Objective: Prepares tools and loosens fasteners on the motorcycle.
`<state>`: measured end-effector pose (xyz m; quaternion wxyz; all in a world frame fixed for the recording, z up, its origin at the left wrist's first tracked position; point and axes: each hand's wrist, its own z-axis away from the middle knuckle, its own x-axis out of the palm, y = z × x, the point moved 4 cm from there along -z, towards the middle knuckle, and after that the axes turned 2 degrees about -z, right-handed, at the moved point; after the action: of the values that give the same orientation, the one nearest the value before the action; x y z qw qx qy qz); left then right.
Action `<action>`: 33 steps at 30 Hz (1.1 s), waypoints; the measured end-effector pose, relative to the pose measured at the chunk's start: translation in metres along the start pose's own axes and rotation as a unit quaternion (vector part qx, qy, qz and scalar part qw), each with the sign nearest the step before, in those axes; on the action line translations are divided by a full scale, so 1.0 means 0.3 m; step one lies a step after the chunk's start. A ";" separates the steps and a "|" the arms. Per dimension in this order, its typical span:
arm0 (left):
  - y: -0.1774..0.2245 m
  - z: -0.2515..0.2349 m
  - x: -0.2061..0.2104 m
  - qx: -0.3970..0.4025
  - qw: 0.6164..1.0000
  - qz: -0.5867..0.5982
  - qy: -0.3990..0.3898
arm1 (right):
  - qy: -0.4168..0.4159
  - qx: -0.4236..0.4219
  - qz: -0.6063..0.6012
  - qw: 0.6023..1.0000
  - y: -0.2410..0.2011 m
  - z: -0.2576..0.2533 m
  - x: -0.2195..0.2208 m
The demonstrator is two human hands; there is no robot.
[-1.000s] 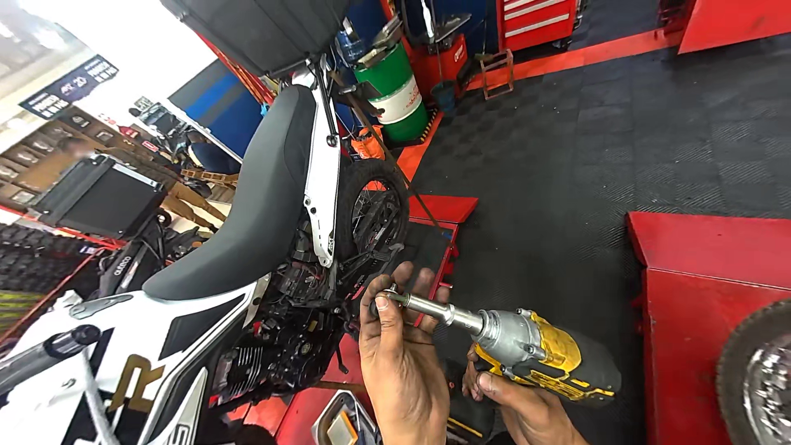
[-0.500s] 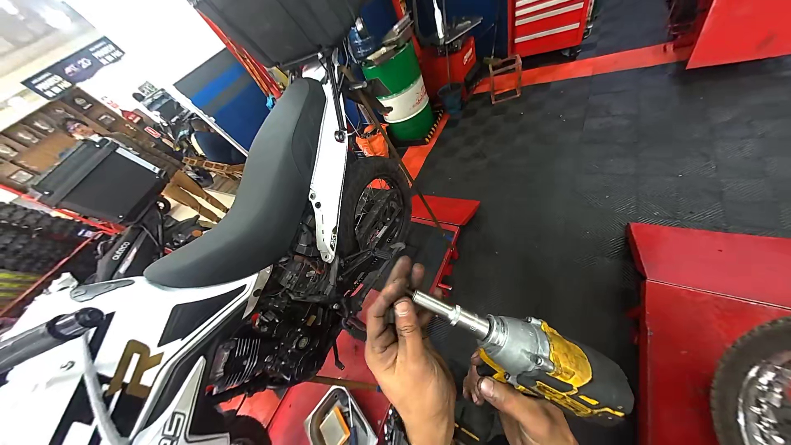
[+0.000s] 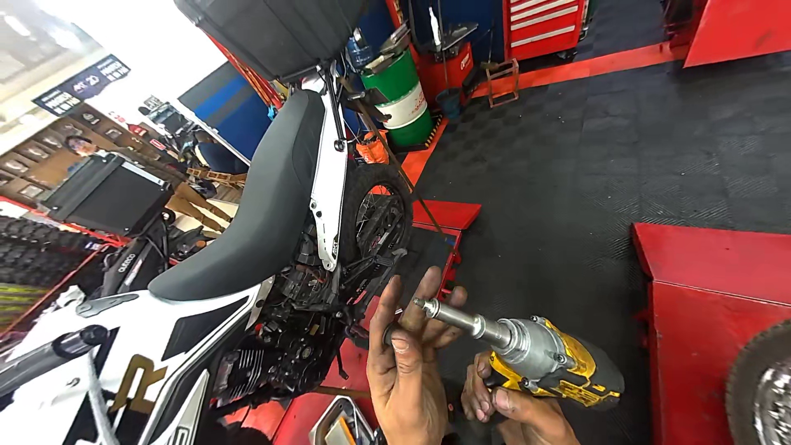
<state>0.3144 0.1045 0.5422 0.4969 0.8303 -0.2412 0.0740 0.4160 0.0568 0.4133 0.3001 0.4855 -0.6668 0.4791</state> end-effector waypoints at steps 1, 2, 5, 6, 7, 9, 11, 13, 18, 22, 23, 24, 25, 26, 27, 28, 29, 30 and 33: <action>0.000 -0.001 -0.004 -0.016 0.999 0.029 -0.003 | -0.003 0.004 -0.002 1.000 0.000 -0.001 0.002; 0.000 -0.003 -0.007 -0.036 0.997 0.066 -0.003 | -0.007 0.007 -0.003 1.000 0.000 -0.002 0.004; 0.005 -0.012 -0.013 -0.087 0.986 0.145 -0.004 | -0.022 0.011 0.002 1.000 0.000 -0.004 0.005; 0.010 -0.014 -0.015 -0.098 0.982 0.159 0.003 | -0.024 0.012 0.006 1.000 0.001 -0.003 0.005; 0.015 -0.017 -0.016 -0.106 0.980 0.168 0.013 | -0.023 0.013 0.012 1.000 0.000 -0.002 0.006; 0.030 -0.024 -0.024 -0.115 0.979 0.169 0.017 | -0.014 0.018 0.027 0.999 0.000 0.001 0.009; 0.047 -0.035 -0.030 -0.117 0.981 0.157 0.002 | -0.006 0.023 0.043 0.999 0.001 0.003 0.007; 0.055 -0.046 -0.032 -0.119 0.980 0.160 -0.010 | -0.007 0.032 0.060 0.998 0.004 0.006 0.001; 0.043 -0.057 -0.047 -0.139 0.973 0.186 -0.004 | 0.018 0.043 0.106 0.993 0.009 0.012 -0.007; 0.030 -0.068 -0.075 -0.159 0.970 0.182 -0.004 | 0.047 0.068 0.154 0.985 0.015 0.020 -0.015; 0.026 -0.071 -0.089 -0.169 0.969 0.180 -0.003 | 0.057 0.074 0.171 0.981 0.019 0.022 -0.014; 0.020 -0.074 -0.106 -0.178 0.968 0.176 -0.002 | 0.066 0.072 0.188 0.977 0.025 0.020 -0.013; 0.014 -0.078 -0.124 -0.186 0.966 0.177 -0.002 | 0.070 0.064 0.210 0.973 0.030 0.015 -0.016; 0.011 -0.082 -0.142 -0.193 0.966 0.175 -0.002 | 0.069 0.052 0.241 0.967 0.035 0.010 -0.024; 0.010 -0.085 -0.161 -0.196 0.966 0.168 0.006 | 0.064 0.038 0.273 0.959 0.048 0.009 -0.037; 0.012 -0.091 -0.182 -0.199 0.968 0.151 0.017 | 0.059 0.031 0.302 0.951 0.067 0.007 -0.049; 0.014 -0.096 -0.207 -0.204 0.970 0.133 0.032 | 0.059 0.041 0.320 0.945 0.084 -0.002 -0.046; 0.013 -0.101 -0.238 -0.214 0.969 0.116 0.048 | 0.071 0.067 0.317 0.943 0.101 -0.015 -0.033; -0.023 -0.128 -0.356 -0.273 0.957 0.065 0.068 | 0.128 0.104 0.284 0.945 0.136 -0.112 0.027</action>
<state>0.2288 0.1752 0.5169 0.7140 0.6386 -0.2713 0.0938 0.3727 0.0879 0.4182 0.1824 0.2394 -0.6797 0.6690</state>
